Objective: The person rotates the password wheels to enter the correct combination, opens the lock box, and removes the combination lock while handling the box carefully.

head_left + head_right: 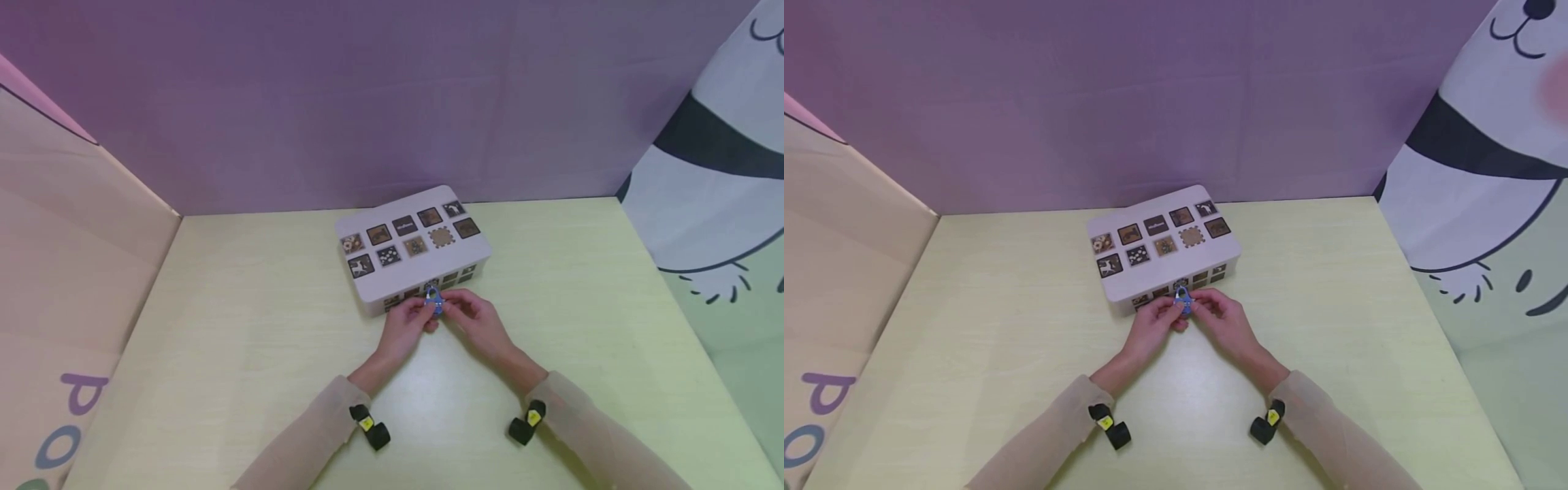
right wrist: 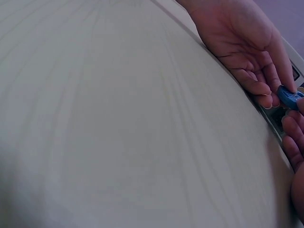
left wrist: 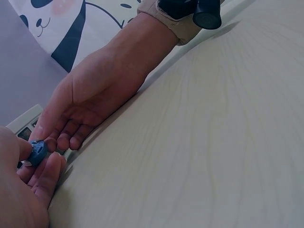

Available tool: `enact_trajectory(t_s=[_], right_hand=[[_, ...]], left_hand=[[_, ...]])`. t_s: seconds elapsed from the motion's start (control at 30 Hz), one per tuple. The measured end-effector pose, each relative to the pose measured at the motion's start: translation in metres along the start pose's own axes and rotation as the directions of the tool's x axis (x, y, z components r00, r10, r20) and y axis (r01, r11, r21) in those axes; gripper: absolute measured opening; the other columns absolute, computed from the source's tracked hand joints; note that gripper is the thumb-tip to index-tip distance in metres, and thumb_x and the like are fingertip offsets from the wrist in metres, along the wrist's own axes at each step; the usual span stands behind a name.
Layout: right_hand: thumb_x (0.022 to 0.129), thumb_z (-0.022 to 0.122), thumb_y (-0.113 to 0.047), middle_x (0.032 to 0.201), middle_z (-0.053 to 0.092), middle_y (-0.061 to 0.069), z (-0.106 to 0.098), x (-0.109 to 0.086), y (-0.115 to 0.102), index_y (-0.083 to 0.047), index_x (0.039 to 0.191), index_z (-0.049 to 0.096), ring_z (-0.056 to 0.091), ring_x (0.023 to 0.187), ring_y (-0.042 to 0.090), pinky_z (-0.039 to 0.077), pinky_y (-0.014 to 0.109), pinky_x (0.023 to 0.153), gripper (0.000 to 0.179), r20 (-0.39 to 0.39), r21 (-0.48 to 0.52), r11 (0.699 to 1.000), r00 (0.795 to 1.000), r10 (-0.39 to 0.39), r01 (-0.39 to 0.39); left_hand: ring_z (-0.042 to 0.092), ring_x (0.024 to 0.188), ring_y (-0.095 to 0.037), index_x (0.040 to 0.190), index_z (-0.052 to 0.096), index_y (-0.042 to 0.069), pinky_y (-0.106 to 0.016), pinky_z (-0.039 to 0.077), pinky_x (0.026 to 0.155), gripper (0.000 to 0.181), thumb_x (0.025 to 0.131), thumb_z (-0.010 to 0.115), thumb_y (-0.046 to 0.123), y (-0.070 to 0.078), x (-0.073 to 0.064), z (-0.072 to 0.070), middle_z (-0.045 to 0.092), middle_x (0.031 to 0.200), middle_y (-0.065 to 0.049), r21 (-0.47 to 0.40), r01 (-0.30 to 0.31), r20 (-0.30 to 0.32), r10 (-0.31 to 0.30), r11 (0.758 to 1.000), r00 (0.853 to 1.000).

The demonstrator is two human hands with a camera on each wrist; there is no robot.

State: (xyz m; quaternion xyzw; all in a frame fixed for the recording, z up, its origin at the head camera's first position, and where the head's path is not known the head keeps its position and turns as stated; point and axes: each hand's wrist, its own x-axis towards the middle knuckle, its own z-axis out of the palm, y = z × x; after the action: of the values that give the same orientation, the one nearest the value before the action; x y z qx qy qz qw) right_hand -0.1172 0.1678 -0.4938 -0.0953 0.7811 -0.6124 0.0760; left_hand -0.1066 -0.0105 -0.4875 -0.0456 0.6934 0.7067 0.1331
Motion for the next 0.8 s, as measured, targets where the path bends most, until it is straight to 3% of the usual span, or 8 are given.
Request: enact_trajectory(t_s=[0.57, 0.8], right_hand=[[0.101, 0.064, -0.008, 0.111, 0.071, 0.018, 0.0007, -0.001, -0.0023, 0.003, 0.126, 0.064, 0.064, 0.096, 0.01, 0.055, 0.018, 0.089, 0.027, -0.005, 0.009, 1.0, 1.0, 0.009, -0.009], [0.101, 0.064, -0.007, 0.109, 0.071, 0.018, 0.0013, -0.0007, 0.0008, 0.004, 0.125, 0.065, 0.064, 0.094, 0.009, 0.056, 0.017, 0.087, 0.026, -0.012, 0.011, 1.0, 1.0, -0.02, 0.021]], left_hand=[[0.068, 0.076, -0.011, 0.117, 0.065, -0.008, -0.028, 0.065, 0.08, 0.027, 0.104, 0.061, 0.015, 0.0023, -0.0007, 0.0003, 0.074, 0.1, -0.02, -0.003, 0.01, -0.001, -0.01, 1.0, 1.0], [0.068, 0.076, -0.012, 0.118, 0.065, -0.009, -0.028, 0.065, 0.081, 0.026, 0.104, 0.06, 0.013, 0.0021, -0.0008, 0.0001, 0.074, 0.101, -0.021, -0.014, 0.013, -0.004, -0.013, 1.0, 1.0]])
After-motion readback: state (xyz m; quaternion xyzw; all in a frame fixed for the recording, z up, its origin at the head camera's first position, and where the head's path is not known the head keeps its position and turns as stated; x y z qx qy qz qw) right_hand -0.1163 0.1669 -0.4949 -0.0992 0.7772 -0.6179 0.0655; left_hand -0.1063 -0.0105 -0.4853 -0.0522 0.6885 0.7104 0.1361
